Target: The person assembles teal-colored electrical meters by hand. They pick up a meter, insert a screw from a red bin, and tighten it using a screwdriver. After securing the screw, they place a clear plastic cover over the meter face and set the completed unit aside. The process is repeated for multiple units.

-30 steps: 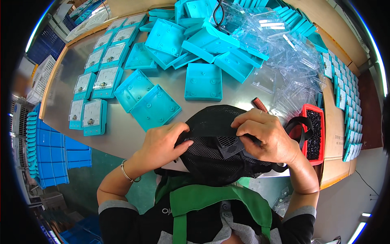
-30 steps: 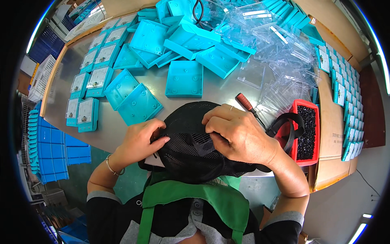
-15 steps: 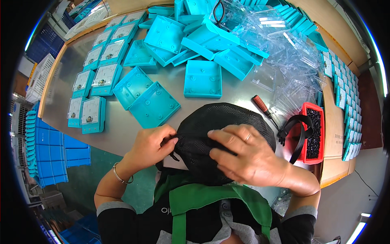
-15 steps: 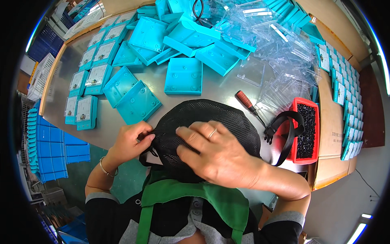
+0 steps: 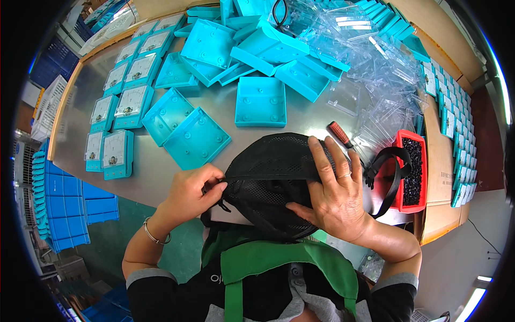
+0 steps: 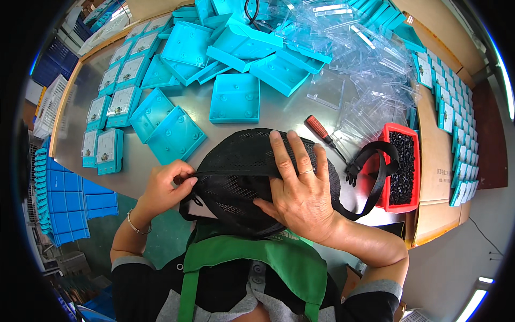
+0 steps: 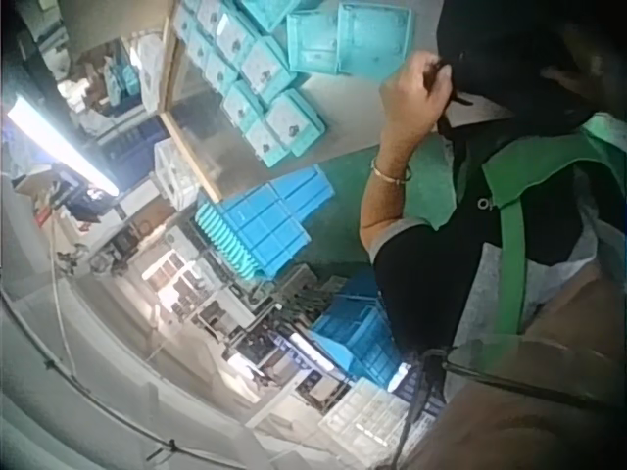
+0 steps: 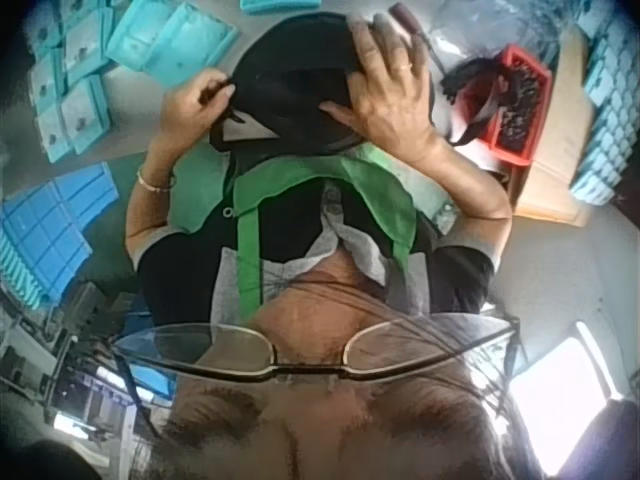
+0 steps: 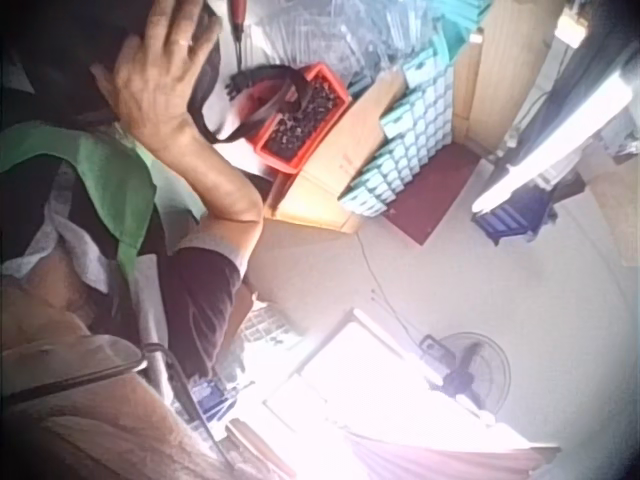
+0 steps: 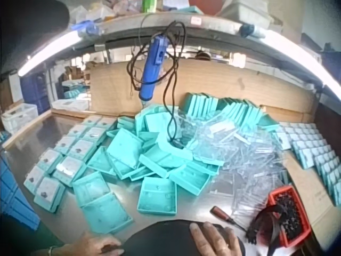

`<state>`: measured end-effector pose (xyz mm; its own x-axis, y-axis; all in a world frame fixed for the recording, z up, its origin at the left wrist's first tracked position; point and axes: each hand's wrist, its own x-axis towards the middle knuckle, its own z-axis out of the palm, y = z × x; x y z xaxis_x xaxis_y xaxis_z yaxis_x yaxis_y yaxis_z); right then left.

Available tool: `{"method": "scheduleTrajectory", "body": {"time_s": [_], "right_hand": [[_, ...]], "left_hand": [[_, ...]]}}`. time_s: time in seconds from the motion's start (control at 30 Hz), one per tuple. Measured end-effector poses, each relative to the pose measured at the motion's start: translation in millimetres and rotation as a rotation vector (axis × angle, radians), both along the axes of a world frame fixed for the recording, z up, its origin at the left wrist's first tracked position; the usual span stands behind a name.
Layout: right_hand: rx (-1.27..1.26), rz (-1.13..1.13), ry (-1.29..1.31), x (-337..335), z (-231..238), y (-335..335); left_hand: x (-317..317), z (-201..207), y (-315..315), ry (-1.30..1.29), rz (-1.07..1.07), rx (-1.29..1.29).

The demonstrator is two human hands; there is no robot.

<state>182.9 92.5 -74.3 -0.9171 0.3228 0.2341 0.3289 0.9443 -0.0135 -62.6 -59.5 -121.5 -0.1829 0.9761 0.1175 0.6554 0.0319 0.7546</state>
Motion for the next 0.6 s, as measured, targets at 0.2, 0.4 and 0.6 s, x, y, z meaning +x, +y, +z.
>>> {"method": "scheduleTrajectory", "body": {"time_s": [0.2, 0.4, 0.6], "right_hand": [[-0.083, 0.059, -0.042, -4, -1, 6], [-0.118, 0.123, -0.039, -3, -4, 13], [-0.102, 0.15, -0.073, -1, 4, 17]], "left_hand": [[-2, -5, 0, 0.039, -0.003, 0.009], [-4, 3, -11, 0.016, -0.098, -0.032], [-3, -1, -22, 0.289, -0.12, -0.019]]}}
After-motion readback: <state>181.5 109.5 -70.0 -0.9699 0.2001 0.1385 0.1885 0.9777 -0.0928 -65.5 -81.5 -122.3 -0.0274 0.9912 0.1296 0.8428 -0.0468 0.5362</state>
